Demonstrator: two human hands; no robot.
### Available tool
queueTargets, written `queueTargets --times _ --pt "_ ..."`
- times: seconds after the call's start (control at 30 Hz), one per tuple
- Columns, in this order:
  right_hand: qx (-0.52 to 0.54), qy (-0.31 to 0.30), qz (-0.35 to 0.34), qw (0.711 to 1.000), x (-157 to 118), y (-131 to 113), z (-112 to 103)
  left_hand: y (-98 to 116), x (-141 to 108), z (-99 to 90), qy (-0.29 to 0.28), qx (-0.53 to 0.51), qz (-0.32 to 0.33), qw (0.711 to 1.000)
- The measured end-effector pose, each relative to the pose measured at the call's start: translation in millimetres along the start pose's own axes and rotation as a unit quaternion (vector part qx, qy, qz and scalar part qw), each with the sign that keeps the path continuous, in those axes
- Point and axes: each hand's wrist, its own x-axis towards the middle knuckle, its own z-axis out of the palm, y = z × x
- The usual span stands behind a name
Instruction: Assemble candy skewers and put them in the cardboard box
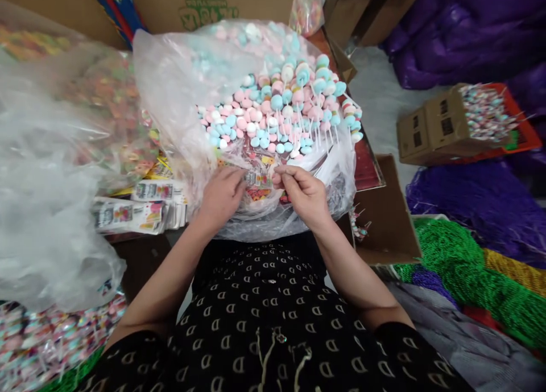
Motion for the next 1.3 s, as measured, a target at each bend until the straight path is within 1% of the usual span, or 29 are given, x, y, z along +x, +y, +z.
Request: queueTargets --times 0.1,0.17,0.23,0.3,0.37,0.4,0.43,0.5,0.57,0.63,0.7,0.73,0.8,0.87,0.9,0.97,1.07,1.13,1.2,1.23,1.27,1.3 --pt "-0.084 -0.021 -0.054 0.995 1.2 -0.1 -0.4 4.9 8.3 11.8 -0.064 0.097 0.028 0.993" --pt "-0.156 0.0 -0.1 0.983 2.9 3.3 -7.4 10.1 12.5 15.6 -0.092 0.151 0.027 0.984" --pt "-0.239 0.037 -0.13 0.961 6.7 10.6 -18.2 14.3 15.6 16.7 -0.111 0.185 0.022 0.976" --pt "-0.321 0.053 -0.128 0.937 11.5 20.1 -28.6 16.0 18.0 16.6 -0.123 0.197 0.017 0.973" --pt "-0.373 0.031 -0.111 0.921 15.1 28.4 -34.4 15.2 20.1 16.0 -0.122 0.182 0.012 0.976" --pt "-0.381 0.016 -0.104 0.919 16.0 31.0 -35.2 14.5 21.0 15.3 -0.115 0.164 0.01 0.98" --pt "-0.374 0.004 -0.1 0.922 16.2 32.3 -34.6 13.8 21.8 14.0 -0.103 0.139 0.011 0.985" --pt "-0.318 0.005 -0.09 0.944 15.2 31.0 -31.1 13.8 23.0 9.6 -0.072 0.065 0.018 0.995" --pt "-0.219 0.027 -0.054 0.974 13.3 25.6 -27.2 16.6 23.7 3.1 -0.054 -0.031 0.02 0.998" --pt "-0.114 0.043 -0.004 0.993 12.0 18.4 -24.8 22.0 24.1 -3.4 -0.058 -0.139 -0.006 0.989" --pt "-0.046 0.05 0.027 0.997 11.2 11.5 -24.2 28.3 24.4 -7.6 -0.083 -0.246 -0.048 0.965" --pt "-0.03 0.053 0.031 0.998 10.7 8.6 -24.2 31.3 24.6 -8.3 -0.097 -0.294 -0.07 0.948" --pt "-0.025 0.06 0.029 0.997 9.1 4.8 -23.9 36.0 24.7 -6.8 -0.117 -0.376 -0.109 0.913" --pt "-0.033 0.069 0.025 0.997 6.9 4.7 -22.3 38.4 23.9 -2.4 -0.109 -0.431 -0.141 0.884" --pt "-0.037 0.074 0.027 0.996 5.9 6.3 -20.9 38.7 23.0 0.3 -0.099 -0.447 -0.153 0.876" --pt "-0.035 0.085 0.036 0.995 5.3 12.2 -17.4 37.3 20.5 5.4 -0.082 -0.453 -0.168 0.872" --pt "-0.007 0.09 0.059 0.994 7.7 19.8 -12.7 31.1 15.0 10.1 -0.084 -0.414 -0.169 0.89" --pt "-0.019 0.106 0.036 0.993 8.2 13.6 -12.5 26.6 11.5 10.2 -0.077 -0.383 -0.16 0.907" --pt "-0.074 0.123 -0.034 0.989 3.4 -8.6 -15.9 24.1 9.4 8.6 -0.048 -0.37 -0.153 0.915" --pt "-0.111 0.109 -0.077 0.985 -2.0 -25.5 -18.7 23.9 9.2 7.6 -0.031 -0.373 -0.153 0.915" --pt "-0.132 0.076 -0.1 0.983 -9.5 -45.1 -21.8 24.3 9.7 6.7 -0.016 -0.381 -0.157 0.911" --pt "-0.133 0.022 -0.121 0.983 -18.9 -65.6 -25.0 25.2 10.6 6.1 -0.003 -0.392 -0.163 0.905"
